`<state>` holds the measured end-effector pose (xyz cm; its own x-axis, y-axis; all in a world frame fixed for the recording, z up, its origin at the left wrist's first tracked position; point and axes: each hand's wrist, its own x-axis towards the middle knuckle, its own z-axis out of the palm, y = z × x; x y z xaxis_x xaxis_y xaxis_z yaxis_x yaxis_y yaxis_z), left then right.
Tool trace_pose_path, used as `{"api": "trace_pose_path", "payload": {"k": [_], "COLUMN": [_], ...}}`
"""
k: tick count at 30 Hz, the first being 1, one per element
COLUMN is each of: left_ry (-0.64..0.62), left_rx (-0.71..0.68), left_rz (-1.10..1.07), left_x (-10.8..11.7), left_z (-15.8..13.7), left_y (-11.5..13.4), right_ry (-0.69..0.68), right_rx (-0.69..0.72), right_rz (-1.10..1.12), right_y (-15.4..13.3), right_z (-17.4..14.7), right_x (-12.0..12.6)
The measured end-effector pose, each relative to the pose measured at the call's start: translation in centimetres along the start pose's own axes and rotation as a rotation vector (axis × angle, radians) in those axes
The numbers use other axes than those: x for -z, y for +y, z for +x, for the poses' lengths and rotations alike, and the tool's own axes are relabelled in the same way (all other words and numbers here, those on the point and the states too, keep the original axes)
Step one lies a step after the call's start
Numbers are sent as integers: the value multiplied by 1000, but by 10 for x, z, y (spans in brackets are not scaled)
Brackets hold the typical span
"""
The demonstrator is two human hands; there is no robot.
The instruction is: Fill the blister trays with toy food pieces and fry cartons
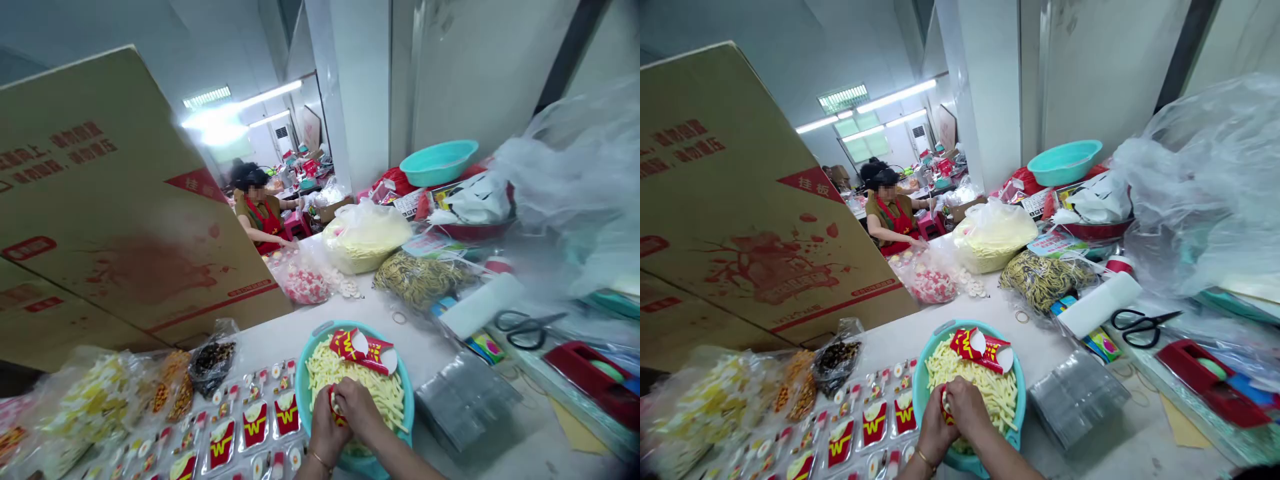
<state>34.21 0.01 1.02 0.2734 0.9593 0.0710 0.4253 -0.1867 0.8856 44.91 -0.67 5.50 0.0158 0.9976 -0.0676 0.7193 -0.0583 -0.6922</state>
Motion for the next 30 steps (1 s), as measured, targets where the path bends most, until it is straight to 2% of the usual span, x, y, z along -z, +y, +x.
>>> {"api": "trace_pose_path", "payload": {"k": [3,6,9,13,16,19,22,25,27,30], "left_ry": [44,65,47,20,-56,-125,-177,-139,-100,-73], "left_rx": [-11,-15,-10,-8,100,217,353,426,453,484], "left_rz": [35,32,-10,-35,-147,-347,-542,-669,-714,-747], "left_x": [-3,-4,-3,6,15,19,18,19,20,23], "left_z": [-2,-1,5,11,12,10,3,-3,-3,0], "left_y": [-1,-1,2,9,12,10,9,11,11,13], "right_ry": [-59,-103,-63,-37,-138,-158,-244,-352,-295,-126], "right_rx": [31,37,78,96,35,2,62,130,129,77], "right_rz": [74,238,342,361,315,292,281,376,463,491], "right_y": [5,8,9,12,15,19,20,23,29,38], "right_z": [-2,-1,4,11,16,19,17,14,13,13], "right_x": [-1,2,5,16,26,27,22,25,32,45]}}
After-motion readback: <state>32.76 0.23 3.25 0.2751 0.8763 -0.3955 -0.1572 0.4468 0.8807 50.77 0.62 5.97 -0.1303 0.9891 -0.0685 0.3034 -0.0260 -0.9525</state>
